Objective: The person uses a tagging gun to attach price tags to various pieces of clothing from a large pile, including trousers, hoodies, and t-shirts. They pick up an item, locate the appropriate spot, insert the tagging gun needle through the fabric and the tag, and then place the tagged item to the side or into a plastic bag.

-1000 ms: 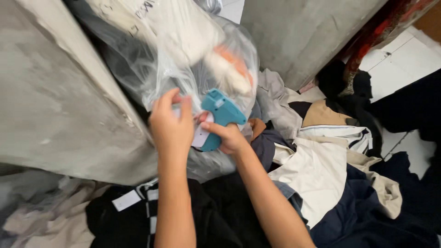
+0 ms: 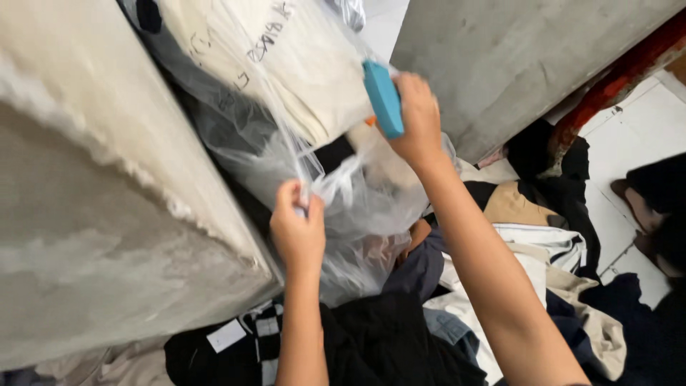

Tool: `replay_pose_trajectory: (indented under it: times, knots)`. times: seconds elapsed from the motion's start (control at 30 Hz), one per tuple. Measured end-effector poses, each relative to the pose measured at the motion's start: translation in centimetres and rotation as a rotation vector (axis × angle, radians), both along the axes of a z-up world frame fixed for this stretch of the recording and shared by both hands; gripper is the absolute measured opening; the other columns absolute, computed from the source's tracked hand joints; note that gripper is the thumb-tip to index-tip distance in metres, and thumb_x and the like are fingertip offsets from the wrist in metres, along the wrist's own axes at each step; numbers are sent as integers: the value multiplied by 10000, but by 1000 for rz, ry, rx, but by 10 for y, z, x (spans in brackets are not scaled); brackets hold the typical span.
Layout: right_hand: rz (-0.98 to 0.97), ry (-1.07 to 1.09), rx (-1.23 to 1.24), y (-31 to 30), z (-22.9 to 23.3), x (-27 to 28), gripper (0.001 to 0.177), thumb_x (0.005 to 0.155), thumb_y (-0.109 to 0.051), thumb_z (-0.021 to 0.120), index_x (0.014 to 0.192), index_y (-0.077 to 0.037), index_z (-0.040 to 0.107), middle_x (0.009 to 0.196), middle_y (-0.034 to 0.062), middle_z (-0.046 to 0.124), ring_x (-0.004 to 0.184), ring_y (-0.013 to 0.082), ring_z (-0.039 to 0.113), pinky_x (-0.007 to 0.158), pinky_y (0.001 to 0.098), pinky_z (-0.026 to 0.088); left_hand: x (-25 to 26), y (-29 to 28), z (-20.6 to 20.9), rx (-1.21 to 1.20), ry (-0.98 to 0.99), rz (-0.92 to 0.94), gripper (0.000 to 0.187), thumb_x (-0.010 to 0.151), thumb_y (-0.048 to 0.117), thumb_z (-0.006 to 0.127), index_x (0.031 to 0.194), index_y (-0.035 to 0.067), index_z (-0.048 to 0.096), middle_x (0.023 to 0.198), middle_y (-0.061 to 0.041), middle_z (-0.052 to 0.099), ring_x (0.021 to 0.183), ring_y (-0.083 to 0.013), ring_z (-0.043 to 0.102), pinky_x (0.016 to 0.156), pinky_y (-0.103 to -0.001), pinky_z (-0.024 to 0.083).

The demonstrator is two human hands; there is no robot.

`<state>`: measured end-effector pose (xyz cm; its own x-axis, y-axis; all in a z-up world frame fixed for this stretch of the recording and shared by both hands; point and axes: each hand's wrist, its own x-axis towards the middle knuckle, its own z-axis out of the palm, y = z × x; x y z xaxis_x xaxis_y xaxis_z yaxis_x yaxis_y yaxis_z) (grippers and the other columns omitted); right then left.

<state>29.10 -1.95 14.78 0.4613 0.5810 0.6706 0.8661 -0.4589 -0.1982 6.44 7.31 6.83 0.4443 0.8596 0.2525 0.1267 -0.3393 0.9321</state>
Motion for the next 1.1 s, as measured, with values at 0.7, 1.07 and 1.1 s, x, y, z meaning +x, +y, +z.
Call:
replay_pose_trajectory:
  times: [0.7, 1.07, 1.1]
  knots:
    - [811, 1831, 916, 0, -17, -88, 296, 763, -109, 590, 1026, 9, 655, 1501, 234, 533, 1405, 402, 495, 1171, 503, 411, 36, 51, 83, 342, -38, 36, 161, 1015, 316, 638, 949, 191, 713, 833, -73, 696, 846, -323, 710, 768, -436, 547]
    - [485, 1828, 1053, -18, -121, -31, 484, 780, -83, 694, 1257, -19, 643, 1237, 244, 685, 1097, 410, 690, 983, 613, 530, 14, 9, 154, 324, 388, -174, 197, 1011, 349, 615, 999, 193, 735, 877, -93, 734, 920, -393, 716, 790, -528, 556]
    - [480, 1833, 1060, -19, -118, -43, 484, 780, -83, 694, 1257, -19, 643, 1237, 244, 685, 1097, 410, 690, 983, 613, 530, 8, -1, 135, 326, 396, -179, 197, 1011, 349, 615, 999, 193, 735, 877, -93, 734, 920, -393, 716, 790, -528, 556]
